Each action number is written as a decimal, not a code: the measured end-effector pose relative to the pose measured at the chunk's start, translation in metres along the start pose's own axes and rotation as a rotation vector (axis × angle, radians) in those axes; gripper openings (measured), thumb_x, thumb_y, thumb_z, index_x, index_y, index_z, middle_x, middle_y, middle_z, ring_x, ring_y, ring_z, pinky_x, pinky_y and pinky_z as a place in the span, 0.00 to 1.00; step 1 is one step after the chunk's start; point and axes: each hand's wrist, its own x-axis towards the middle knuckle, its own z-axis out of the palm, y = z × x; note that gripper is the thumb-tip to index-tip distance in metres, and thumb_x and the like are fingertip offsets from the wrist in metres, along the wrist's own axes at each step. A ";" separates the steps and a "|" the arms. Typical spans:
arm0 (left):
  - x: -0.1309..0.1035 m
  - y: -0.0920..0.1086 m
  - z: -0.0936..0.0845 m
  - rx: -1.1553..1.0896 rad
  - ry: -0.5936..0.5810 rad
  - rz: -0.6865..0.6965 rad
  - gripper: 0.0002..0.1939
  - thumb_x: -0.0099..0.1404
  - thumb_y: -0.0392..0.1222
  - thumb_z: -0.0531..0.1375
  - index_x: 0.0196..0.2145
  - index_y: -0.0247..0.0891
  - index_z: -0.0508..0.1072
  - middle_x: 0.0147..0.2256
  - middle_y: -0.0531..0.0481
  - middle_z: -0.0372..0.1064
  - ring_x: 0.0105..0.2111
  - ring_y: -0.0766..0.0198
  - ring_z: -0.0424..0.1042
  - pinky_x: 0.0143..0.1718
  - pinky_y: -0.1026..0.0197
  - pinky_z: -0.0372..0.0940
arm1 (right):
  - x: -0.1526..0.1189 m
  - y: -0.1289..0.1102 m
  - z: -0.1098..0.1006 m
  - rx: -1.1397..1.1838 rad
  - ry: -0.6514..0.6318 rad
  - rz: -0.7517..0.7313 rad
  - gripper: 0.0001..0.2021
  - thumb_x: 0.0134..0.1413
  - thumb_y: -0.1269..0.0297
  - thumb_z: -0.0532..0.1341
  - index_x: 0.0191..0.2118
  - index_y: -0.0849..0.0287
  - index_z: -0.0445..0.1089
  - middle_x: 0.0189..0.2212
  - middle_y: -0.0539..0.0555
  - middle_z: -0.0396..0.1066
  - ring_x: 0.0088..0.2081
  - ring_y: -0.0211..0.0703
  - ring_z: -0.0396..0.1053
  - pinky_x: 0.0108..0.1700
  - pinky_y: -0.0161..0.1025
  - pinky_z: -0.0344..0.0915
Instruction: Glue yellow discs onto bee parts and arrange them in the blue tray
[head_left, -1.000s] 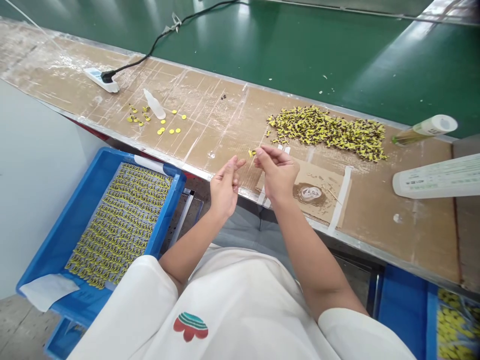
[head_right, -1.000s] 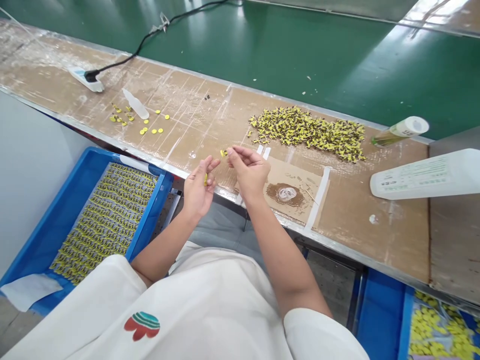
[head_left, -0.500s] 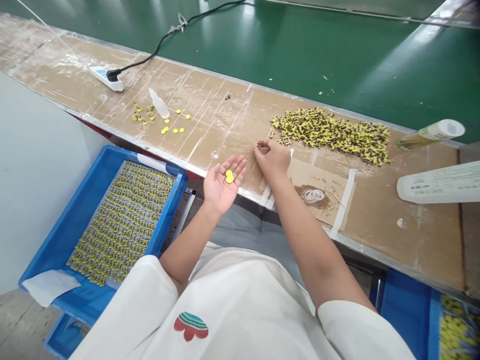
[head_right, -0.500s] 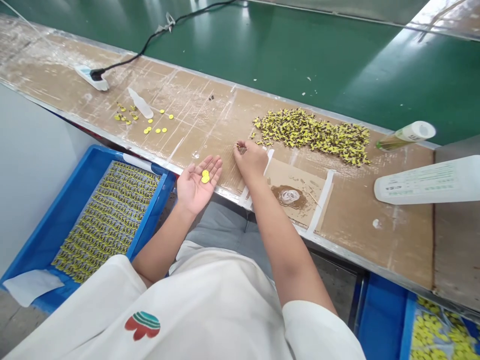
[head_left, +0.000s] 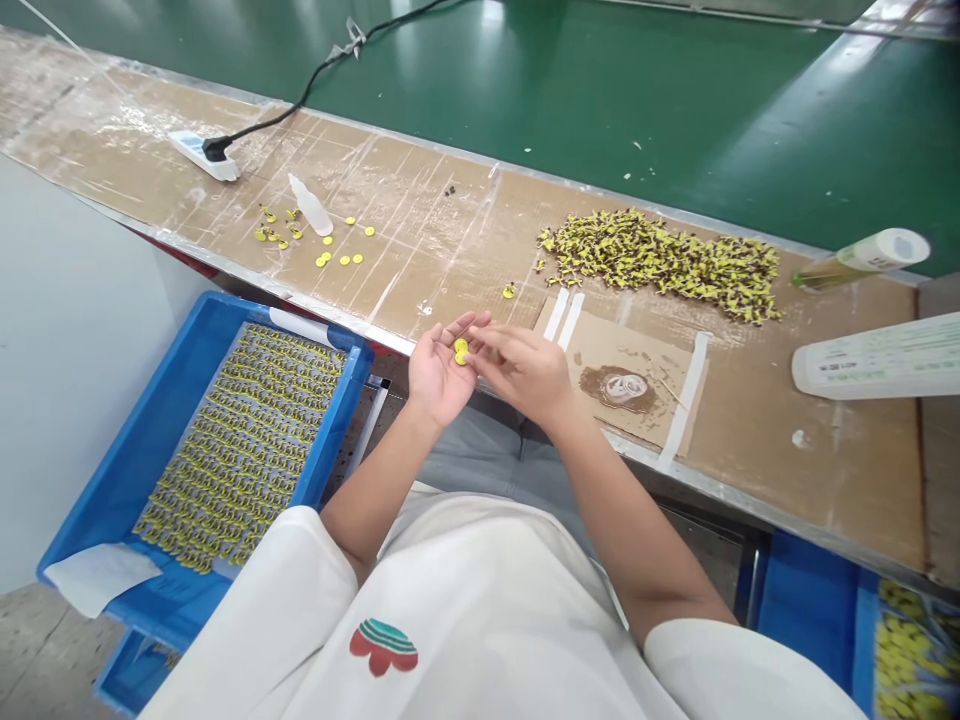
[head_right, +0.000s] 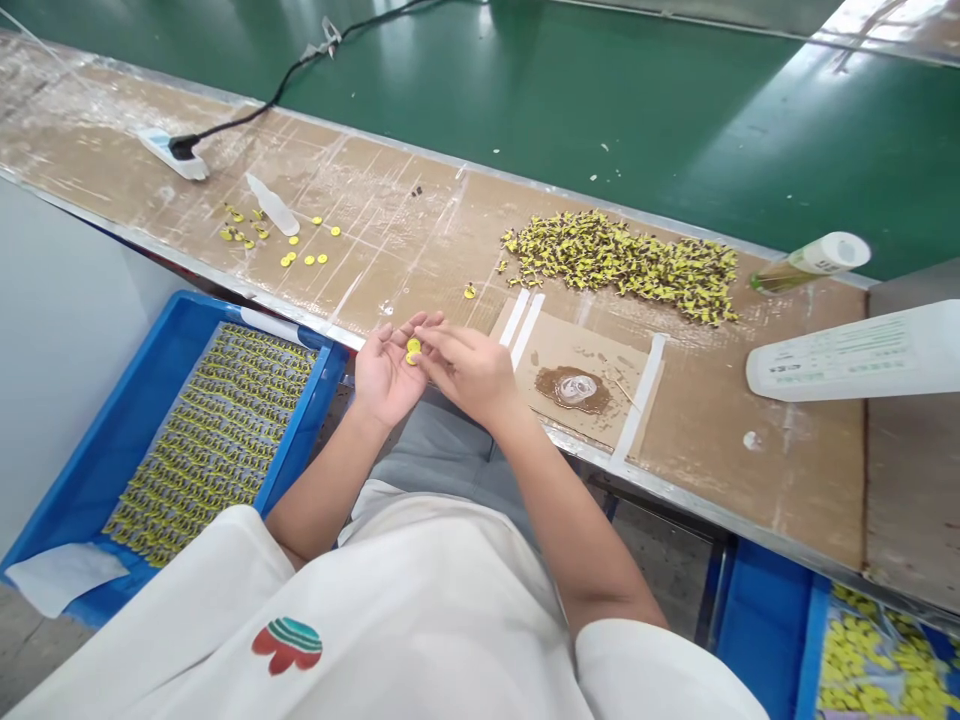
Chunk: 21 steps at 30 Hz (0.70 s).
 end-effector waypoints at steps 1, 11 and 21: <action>0.000 -0.002 0.001 0.003 -0.003 -0.012 0.17 0.71 0.44 0.51 0.41 0.31 0.76 0.46 0.37 0.77 0.50 0.56 0.76 0.49 0.58 0.70 | -0.004 -0.005 0.000 0.022 -0.043 -0.024 0.12 0.65 0.60 0.64 0.52 0.50 0.75 0.48 0.52 0.76 0.47 0.42 0.75 0.50 0.39 0.70; 0.001 -0.018 0.003 0.002 0.069 -0.099 0.17 0.71 0.42 0.51 0.34 0.30 0.76 0.32 0.43 0.75 0.30 0.66 0.74 0.44 0.60 0.70 | -0.011 -0.012 -0.010 0.177 -0.092 0.133 0.14 0.60 0.69 0.65 0.51 0.54 0.77 0.37 0.51 0.78 0.35 0.38 0.75 0.40 0.35 0.71; -0.010 -0.037 0.009 0.070 -0.085 -0.070 0.09 0.68 0.38 0.60 0.42 0.34 0.80 0.34 0.49 0.74 0.29 0.71 0.70 0.32 0.67 0.65 | -0.018 -0.042 -0.020 1.003 0.385 0.930 0.22 0.36 0.58 0.80 0.39 0.59 0.76 0.30 0.53 0.77 0.27 0.36 0.73 0.26 0.29 0.68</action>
